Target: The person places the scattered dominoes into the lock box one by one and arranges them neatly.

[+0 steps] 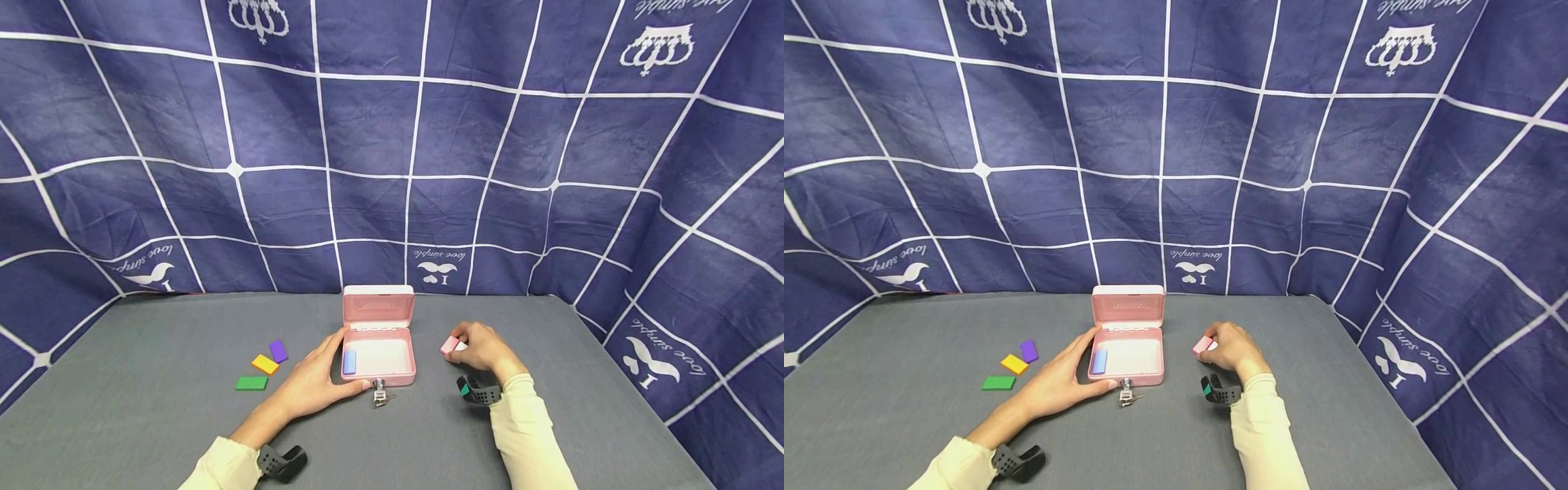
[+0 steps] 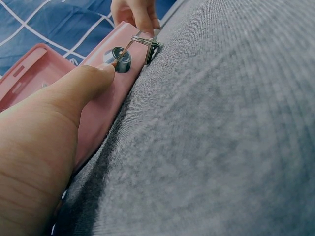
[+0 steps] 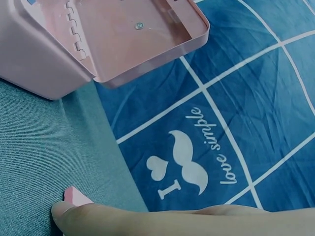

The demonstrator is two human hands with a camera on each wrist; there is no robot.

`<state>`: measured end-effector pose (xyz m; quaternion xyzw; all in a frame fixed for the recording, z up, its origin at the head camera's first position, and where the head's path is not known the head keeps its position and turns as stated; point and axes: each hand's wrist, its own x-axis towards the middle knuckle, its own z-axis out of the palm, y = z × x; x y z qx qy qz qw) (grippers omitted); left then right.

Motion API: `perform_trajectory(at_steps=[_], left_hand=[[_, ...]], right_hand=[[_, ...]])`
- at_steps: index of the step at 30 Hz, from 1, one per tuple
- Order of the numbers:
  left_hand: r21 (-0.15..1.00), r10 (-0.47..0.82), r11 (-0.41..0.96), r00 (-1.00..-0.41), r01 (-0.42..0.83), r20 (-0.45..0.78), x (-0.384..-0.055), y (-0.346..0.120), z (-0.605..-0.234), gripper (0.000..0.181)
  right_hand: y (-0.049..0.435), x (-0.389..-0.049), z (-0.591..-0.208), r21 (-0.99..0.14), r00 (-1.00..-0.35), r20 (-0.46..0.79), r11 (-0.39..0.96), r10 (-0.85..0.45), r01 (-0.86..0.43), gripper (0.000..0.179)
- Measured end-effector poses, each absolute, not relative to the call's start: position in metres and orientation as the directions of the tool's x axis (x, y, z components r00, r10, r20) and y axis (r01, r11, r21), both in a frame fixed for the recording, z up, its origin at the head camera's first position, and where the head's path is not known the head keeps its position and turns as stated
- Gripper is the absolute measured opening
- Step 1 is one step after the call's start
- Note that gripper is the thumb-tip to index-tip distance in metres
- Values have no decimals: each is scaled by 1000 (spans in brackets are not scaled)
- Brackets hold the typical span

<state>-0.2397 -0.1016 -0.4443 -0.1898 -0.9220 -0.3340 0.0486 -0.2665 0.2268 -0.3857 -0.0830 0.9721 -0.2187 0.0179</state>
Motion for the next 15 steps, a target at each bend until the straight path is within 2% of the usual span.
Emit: perform_trajectory(at_steps=[15], left_hand=[[595,316,704,-921,387,225,-239,-101,-445,107]], right_hand=[[223,-267,-387,-405,-986,13,901,-164,-155,37]])
